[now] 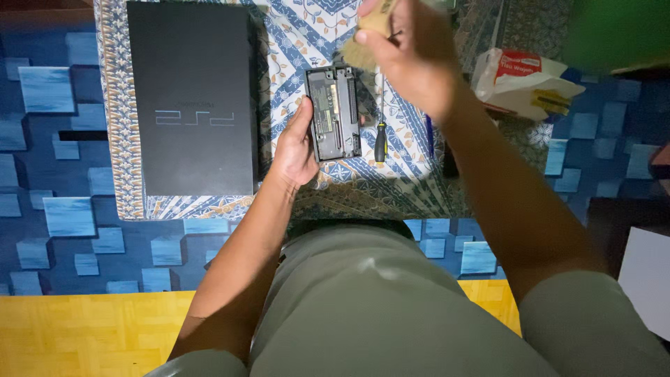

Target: The person cleans a small electronic component by hand using a large brush, a small brush, and a cloth.

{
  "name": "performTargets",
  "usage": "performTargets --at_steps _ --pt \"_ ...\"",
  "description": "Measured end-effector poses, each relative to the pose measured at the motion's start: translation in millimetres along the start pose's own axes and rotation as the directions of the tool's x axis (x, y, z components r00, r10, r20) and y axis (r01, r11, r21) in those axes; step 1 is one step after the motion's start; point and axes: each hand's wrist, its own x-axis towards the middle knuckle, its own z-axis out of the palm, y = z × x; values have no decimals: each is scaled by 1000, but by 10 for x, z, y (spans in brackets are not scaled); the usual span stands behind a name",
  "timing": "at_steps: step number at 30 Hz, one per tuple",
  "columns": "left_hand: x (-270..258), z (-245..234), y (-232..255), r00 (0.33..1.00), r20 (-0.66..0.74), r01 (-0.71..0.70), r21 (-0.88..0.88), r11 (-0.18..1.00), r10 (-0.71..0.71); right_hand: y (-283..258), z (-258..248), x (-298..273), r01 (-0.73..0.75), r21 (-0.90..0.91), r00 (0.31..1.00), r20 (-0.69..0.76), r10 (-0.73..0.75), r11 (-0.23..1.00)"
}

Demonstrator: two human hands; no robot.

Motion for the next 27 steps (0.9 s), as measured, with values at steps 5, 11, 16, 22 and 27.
performTargets --at_steps 5,11,16,22,27 --pt "-36 51 90 995 95 43 -5 999 -42 -43 -68 -36 143 -22 989 -36 -143 990" --pt "-3 30 101 994 104 34 -21 999 -32 -110 -25 -151 34 115 991 127 -48 993" --pt "9 34 80 996 78 39 -21 999 -37 -86 -39 -176 97 1 995 -24 -97 995" --pt "84 -110 120 1000 -15 11 -71 997 -12 -217 151 -359 -134 274 988 106 108 952" --pt "72 -188 130 991 -134 -20 -39 999 15 -305 86 -422 -195 389 976 166 140 900"
